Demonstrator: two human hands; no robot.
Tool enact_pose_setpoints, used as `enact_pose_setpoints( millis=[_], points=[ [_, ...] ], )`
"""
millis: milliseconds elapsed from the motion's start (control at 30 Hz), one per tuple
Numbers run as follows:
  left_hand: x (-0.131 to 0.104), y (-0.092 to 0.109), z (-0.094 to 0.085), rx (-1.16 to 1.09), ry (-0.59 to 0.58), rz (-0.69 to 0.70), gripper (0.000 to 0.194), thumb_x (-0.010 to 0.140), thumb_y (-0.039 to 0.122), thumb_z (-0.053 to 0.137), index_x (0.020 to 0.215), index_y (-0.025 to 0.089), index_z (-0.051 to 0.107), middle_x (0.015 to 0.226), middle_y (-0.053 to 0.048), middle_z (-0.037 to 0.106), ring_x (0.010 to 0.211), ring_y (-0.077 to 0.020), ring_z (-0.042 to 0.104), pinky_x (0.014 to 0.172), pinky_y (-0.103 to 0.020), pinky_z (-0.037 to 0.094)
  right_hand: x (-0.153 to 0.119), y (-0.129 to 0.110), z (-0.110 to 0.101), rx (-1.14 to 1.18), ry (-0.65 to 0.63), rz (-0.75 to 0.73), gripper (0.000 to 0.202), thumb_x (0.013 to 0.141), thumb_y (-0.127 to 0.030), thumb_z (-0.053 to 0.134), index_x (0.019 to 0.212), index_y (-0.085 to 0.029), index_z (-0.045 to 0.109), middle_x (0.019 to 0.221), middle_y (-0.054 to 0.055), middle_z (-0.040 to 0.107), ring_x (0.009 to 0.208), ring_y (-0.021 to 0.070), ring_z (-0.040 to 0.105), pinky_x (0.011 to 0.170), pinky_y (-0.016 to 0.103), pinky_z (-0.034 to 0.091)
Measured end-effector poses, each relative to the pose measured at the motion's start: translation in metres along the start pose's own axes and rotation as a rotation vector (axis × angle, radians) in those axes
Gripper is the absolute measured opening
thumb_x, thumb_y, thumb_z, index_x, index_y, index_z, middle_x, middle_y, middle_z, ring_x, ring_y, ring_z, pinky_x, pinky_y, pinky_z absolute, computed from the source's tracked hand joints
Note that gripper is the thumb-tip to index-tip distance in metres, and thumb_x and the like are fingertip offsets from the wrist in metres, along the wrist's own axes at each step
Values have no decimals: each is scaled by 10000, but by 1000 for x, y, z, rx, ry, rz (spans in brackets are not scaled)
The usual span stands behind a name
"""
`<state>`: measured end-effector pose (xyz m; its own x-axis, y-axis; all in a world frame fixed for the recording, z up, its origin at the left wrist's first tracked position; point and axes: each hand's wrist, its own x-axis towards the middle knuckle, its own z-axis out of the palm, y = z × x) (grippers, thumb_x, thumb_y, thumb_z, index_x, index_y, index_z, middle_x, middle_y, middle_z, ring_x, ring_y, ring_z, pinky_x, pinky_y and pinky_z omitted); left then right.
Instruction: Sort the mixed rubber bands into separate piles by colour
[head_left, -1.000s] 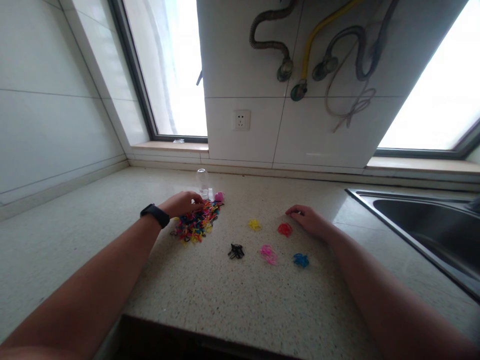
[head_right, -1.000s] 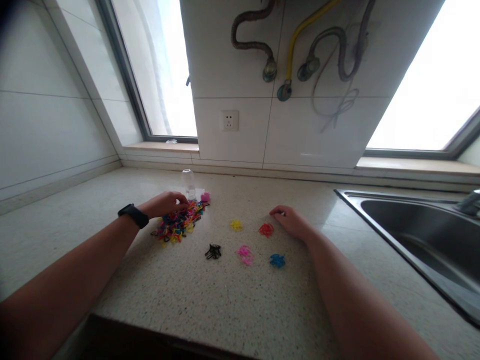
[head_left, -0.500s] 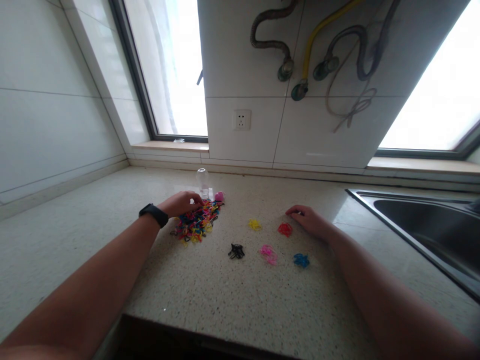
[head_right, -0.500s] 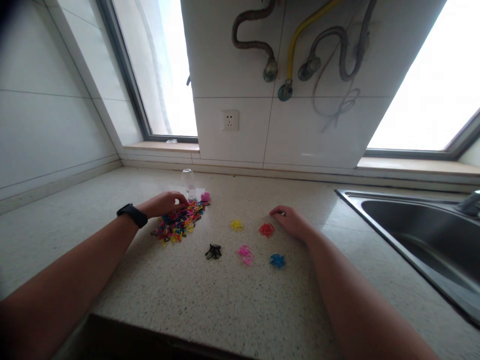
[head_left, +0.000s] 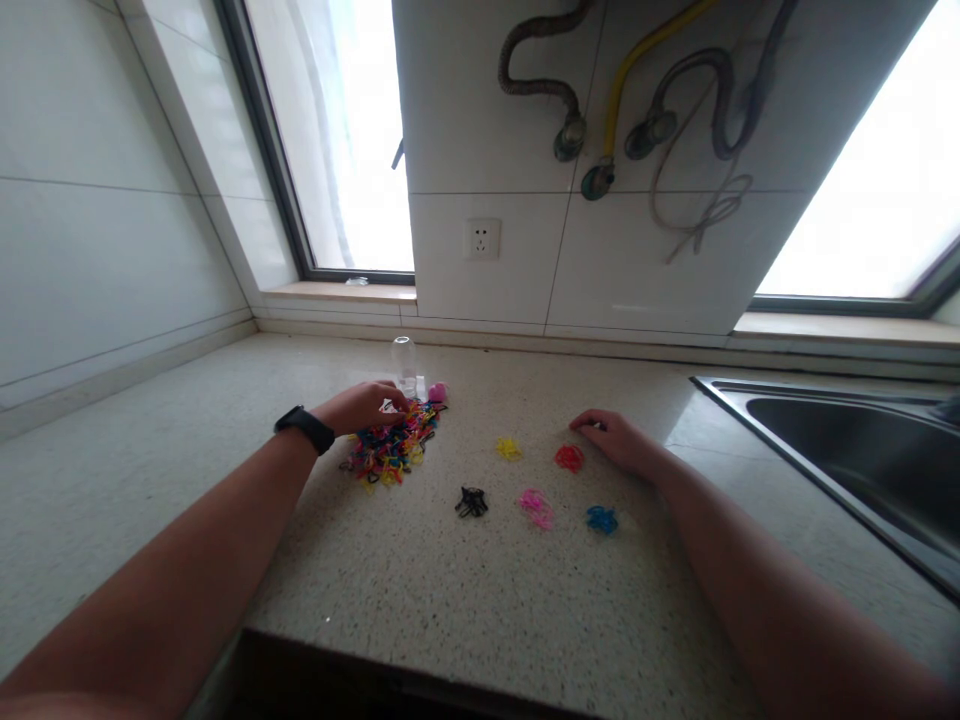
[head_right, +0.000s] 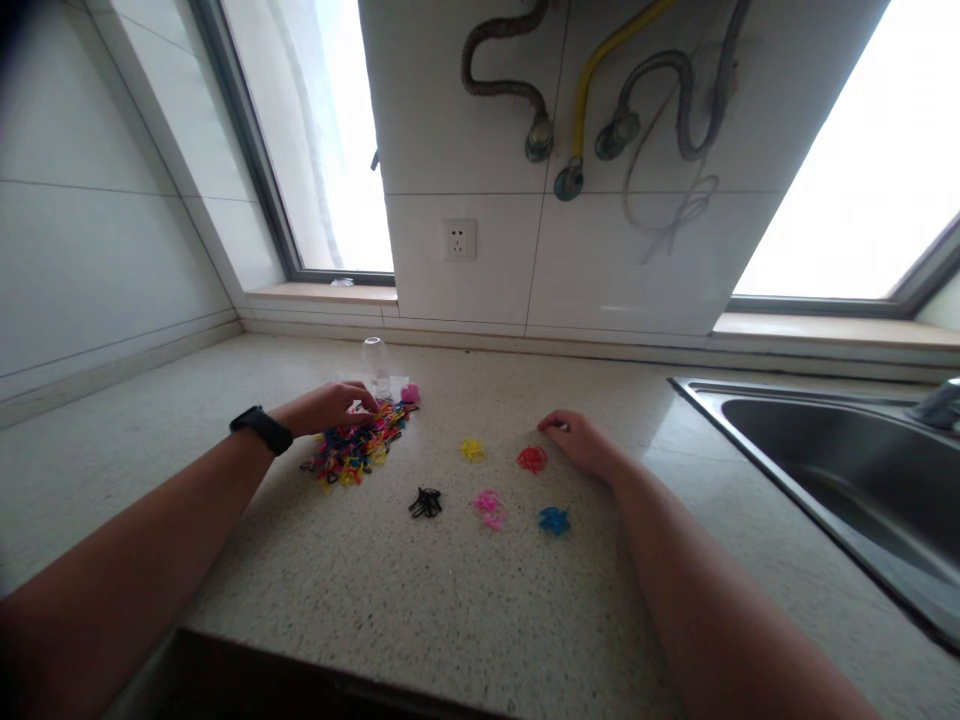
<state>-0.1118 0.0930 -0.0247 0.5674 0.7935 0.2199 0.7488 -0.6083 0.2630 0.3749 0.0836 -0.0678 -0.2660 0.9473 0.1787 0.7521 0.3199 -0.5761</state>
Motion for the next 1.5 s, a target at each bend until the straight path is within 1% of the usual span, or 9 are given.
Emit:
enact_pose_setpoints(
  millis=[200, 533, 700, 833, 1033, 1133, 1300, 1400, 1500],
  points=[
    [0, 5, -4, 7, -2, 27, 230, 868, 424, 607, 911, 246, 746, 955, -23, 675, 812, -138, 613, 773, -237, 448, 0, -2, 0, 1, 14, 2, 257, 877, -282, 519, 996, -198, 730, 1024, 86, 743, 930, 242, 665, 886, 376, 488],
    [-1, 7, -10, 93, 144, -53, 201, 882, 325, 542, 955, 202, 683, 728, 13, 659, 566, -89, 498, 601, -226, 364, 0, 0, 0, 8, 15, -21, 232, 875, -255, 529, 980, -208, 731, 1008, 69, 747, 919, 224, 672, 870, 349, 503],
    [2, 17, -15, 115, 179, -34, 185, 878, 295, 542, 962, 204, 679, 819, -7, 689, 658, -112, 559, 655, -239, 389, 1, -1, 0, 3, 17, -13, 240, 871, -252, 532, 981, -205, 740, 1000, 75, 747, 910, 227, 672, 865, 349, 503],
    [5, 30, -17, 120, 198, -26, 189, 881, 303, 549, 971, 205, 683, 839, -19, 688, 681, -124, 564, 667, -253, 393, 0, -3, 0, 0, 12, -16, 245, 867, -245, 526, 978, -205, 741, 999, 71, 745, 897, 224, 669, 851, 343, 500],
    [13, 68, -19, 96, 189, 7, 256, 932, 381, 520, 1014, 206, 688, 774, -16, 657, 636, -111, 524, 610, -254, 369, -2, -7, 0, -29, 19, 0, 243, 867, -242, 523, 981, -210, 735, 989, 59, 750, 895, 214, 667, 845, 328, 491],
    [15, 79, -22, 107, 187, 5, 303, 950, 415, 495, 1038, 195, 685, 757, -23, 645, 628, -112, 517, 604, -262, 366, -2, -9, 0, -39, 21, -1, 241, 864, -253, 526, 975, -217, 737, 972, 51, 752, 874, 207, 666, 826, 320, 495],
    [11, 64, -27, 181, 133, -44, 210, 893, 351, 547, 981, 213, 678, 815, -26, 664, 682, -134, 549, 633, -274, 371, -3, -10, 0, -26, 27, -3, 239, 860, -255, 525, 964, -217, 737, 938, 54, 752, 849, 208, 664, 807, 324, 501],
    [7, 47, -26, 229, 49, -87, 140, 840, 322, 610, 875, 199, 668, 809, -33, 659, 702, -151, 561, 648, -281, 393, -2, -8, 1, -17, 30, -17, 228, 860, -258, 536, 964, -218, 736, 951, 55, 753, 855, 207, 666, 814, 319, 500],
    [5, 34, -23, 246, -60, -135, 179, 886, 332, 607, 839, 165, 652, 765, -30, 631, 680, -143, 563, 663, -289, 454, -1, -4, 2, -13, 26, -16, 232, 859, -250, 532, 967, -214, 735, 960, 55, 753, 848, 203, 667, 813, 315, 501]
  ],
)
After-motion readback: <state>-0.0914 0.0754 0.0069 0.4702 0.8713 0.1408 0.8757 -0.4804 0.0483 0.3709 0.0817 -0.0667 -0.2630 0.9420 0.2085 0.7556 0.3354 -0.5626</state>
